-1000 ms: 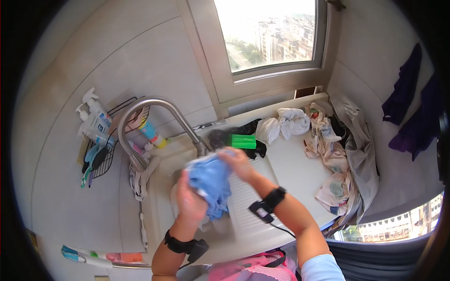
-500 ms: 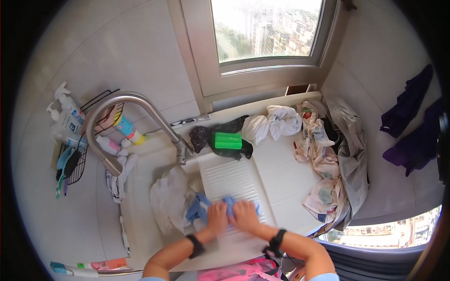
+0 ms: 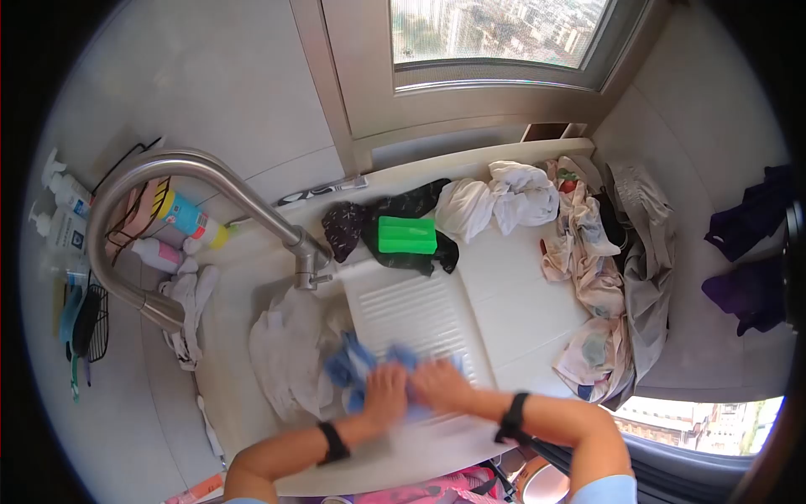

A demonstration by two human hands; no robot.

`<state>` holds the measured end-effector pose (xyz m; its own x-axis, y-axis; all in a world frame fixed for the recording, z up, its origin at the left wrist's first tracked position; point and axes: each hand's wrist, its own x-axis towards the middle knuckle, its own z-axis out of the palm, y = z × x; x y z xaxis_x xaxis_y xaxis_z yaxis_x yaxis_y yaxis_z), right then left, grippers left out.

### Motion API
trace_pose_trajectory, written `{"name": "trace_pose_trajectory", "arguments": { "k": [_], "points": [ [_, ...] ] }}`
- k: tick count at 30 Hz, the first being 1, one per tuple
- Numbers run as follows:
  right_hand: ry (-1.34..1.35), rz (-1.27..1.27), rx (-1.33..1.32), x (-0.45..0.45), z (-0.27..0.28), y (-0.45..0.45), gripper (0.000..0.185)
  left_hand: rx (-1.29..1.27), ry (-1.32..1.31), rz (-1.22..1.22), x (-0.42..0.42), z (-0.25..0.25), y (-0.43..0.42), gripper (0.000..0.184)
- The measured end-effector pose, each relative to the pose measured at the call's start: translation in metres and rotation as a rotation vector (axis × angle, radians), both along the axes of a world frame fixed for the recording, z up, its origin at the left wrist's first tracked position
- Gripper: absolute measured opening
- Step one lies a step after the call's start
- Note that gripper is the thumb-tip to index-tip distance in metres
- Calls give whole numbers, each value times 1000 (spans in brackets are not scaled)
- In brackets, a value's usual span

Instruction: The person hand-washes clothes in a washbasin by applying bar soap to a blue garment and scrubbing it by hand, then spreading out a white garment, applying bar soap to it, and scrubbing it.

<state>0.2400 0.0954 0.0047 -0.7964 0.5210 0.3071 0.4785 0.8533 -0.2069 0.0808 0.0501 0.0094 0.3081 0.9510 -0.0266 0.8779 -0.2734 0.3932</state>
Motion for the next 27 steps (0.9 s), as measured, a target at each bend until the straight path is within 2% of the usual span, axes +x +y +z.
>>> {"name": "trace_pose_trajectory", "arguments": {
  "k": [1,3,4,5,6,7,8,11,12,15,18,21,24,25,27],
  "points": [
    [-57,173,-134,13,7,-25,27,-310,10,-151,-1,2,-23,34],
    [-65,293,-143,10,19,2,27,107,-55,-173,-4,-2,2,35],
    [-57,206,-142,3,13,23,27,300,-86,-188,-7,-6,13,35],
    [-55,118,-138,-6,9,52,27,297,-13,-116,-12,-19,44,30],
    [-72,11,-188,-17,16,80,28,223,-6,-26,-14,-10,80,27],
    [-91,-96,-228,-26,23,105,29,299,18,46,-16,-12,113,26],
    [-19,-116,-155,-29,22,122,31,199,21,73,-19,1,141,26],
    [219,-321,-61,-30,14,116,42,264,4,111,-20,-2,134,30],
    [297,-407,-32,-26,17,112,47,167,-65,157,-20,1,129,37],
    [157,-674,-116,-2,28,87,59,228,-336,185,-38,15,98,33],
    [178,-876,-135,16,26,54,52,-395,-243,383,-72,29,71,38],
    [194,-609,-398,-8,25,4,37,-896,-1020,571,-84,2,47,40],
    [217,-447,-688,-36,27,-23,30,-1119,-1340,620,-80,28,31,42],
    [227,-401,-788,-41,27,-28,28,-1091,-1400,551,-80,33,27,41],
    [459,-411,-1328,-39,29,-22,25,-1025,-1520,418,-83,44,19,40]
  ]
}}
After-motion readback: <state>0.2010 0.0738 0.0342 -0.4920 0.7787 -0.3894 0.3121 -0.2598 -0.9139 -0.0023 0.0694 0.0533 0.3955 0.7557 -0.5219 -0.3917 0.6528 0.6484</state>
